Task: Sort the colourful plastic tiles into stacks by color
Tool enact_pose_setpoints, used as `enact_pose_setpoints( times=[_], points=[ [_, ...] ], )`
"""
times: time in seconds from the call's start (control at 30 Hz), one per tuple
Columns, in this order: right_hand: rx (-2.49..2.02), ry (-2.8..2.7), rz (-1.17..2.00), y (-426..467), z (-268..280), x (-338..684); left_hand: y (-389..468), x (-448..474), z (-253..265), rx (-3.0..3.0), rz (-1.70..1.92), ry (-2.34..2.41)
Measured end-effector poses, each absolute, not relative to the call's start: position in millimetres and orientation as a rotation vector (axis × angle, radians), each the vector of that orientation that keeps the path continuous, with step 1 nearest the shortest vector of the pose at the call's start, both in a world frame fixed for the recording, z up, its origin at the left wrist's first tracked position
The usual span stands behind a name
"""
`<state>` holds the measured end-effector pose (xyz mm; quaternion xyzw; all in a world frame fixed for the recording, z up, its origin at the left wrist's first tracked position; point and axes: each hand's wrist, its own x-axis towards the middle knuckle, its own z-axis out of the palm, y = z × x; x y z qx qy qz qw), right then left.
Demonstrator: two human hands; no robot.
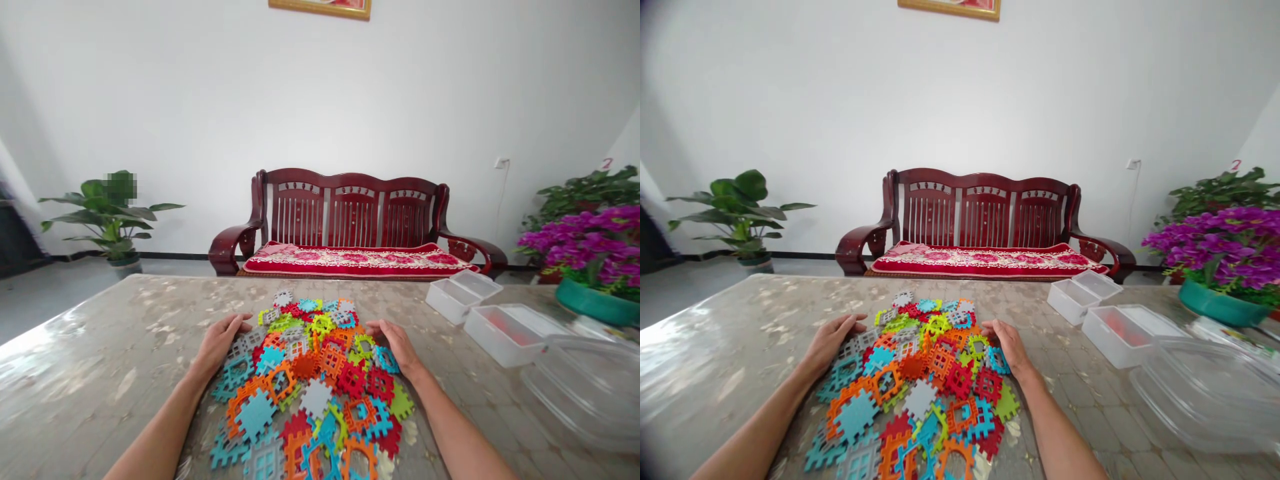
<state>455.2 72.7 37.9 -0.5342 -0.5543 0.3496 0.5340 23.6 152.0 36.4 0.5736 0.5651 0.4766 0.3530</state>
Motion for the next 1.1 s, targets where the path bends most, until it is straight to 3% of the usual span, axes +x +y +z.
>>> enact_pose_setpoints(
  times=[0.6,0.83,1.1],
  points=[
    [-1.274,-1.144,1.056,83.0,42.4,471.1,145.5,35.3,54.3,1.426,1.171,1.584],
    [-1.388,-1.387,0.91,120.3,35.5,467.5,156.9,25.4,39.2,1.459,1.211,1.568],
    [-1.382,-1.609,0.948,135.0,35.4,444.0,158.4,25.1,39.2,1.511,1.192,1.561]
  ],
)
